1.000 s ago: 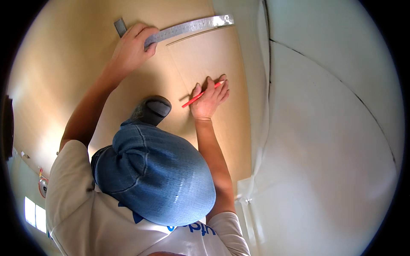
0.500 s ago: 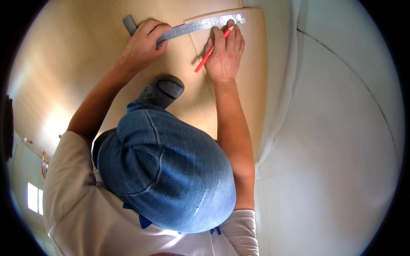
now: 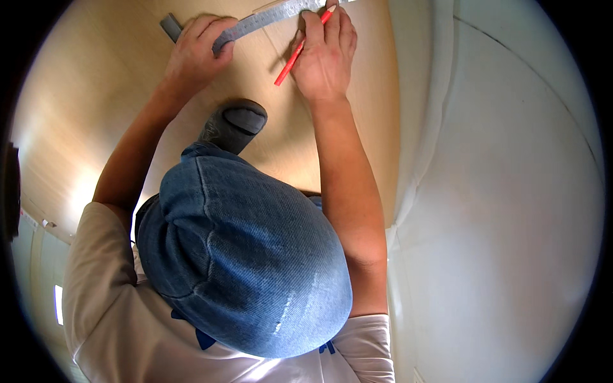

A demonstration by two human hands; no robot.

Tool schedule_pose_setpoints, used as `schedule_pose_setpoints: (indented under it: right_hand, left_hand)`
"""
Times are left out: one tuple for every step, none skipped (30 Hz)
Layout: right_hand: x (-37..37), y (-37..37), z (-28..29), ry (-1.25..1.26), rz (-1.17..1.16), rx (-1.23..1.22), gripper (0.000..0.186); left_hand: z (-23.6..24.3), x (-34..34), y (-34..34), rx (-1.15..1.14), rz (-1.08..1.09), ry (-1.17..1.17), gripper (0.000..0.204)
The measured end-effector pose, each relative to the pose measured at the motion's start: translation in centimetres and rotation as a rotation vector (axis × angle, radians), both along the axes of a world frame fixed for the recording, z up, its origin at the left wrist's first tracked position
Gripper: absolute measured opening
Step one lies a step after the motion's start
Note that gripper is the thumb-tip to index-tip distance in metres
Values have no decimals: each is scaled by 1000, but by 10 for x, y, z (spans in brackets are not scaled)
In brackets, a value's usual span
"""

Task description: The person fits wooden planks into place on a floor, marks them with a pencil and ruler, and secures them using a hammer and a spacers.

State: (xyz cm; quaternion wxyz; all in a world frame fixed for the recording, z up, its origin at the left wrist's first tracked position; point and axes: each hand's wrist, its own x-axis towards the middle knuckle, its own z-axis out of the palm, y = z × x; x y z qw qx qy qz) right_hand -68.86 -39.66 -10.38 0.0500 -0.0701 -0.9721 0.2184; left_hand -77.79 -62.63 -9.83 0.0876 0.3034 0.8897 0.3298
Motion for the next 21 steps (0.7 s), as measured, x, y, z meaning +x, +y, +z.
schedule_pose_setpoints:
  right_hand:
    - [-1,-1,4,-3,-2,0,41]
    - [-3,0,7,12,7,27,38]
    - [-9,-2,18,26,15,51,34]
    - [-12,-3,23,40,24,75,31]
    - [-11,-4,22,43,21,46,32]
    - [-12,-4,21,48,16,22,32]
    - [-12,-3,21,52,11,-2,33]
    - [-11,-3,21,43,8,13,33]
    - [-11,-4,21,35,5,26,33]
    - [-10,-5,21,26,3,39,33]
    - [-10,-4,20,27,1,47,33]
    - [-10,-3,16,28,0,54,34]
    - [-9,-2,14,30,-1,61,35]
    - [-4,-1,12,-15,0,32,37]
    - [-2,2,11,-56,1,4,38]
    - [-1,3,9,-97,2,-24,41]
    - [0,3,7,-101,0,-25,40]
    - [0,3,8,-108,-1,-25,40]
    - [0,2,9,-115,-3,-26,40]
    - [0,1,9,-110,-6,-20,41]
    - [0,1,8,-104,-11,-15,41]
  left_hand:
    - [2,0,2,-1,1,-1,39]
    - [4,0,5,-1,3,-3,39]
    - [7,1,5,-5,4,-5,39]
    - [7,1,5,-4,3,-3,39]
    - [6,1,4,-2,3,-2,39]
    - [5,0,5,3,1,1,39]
    - [5,0,5,1,-2,-7,39]
    - [7,0,6,-1,-4,-16,39]
    - [7,0,5,-6,-5,-24,39]
    - [7,0,5,0,-7,-16,39]
    - [7,0,6,6,-9,-7,38]
    - [6,1,6,11,-10,3,38]
    - [6,1,6,16,-17,2,38]
    - [7,1,7,21,-25,2,38]
    - [6,0,7,27,-32,5,38]
    - [4,0,7,27,-28,4,38]
    - [2,1,6,28,-23,2,38]
    - [1,2,6,29,-17,-2,38]
    - [2,2,6,25,-19,-5,38]
    - [3,1,7,21,-21,-8,38]
    - [5,1,7,17,-23,-10,38]
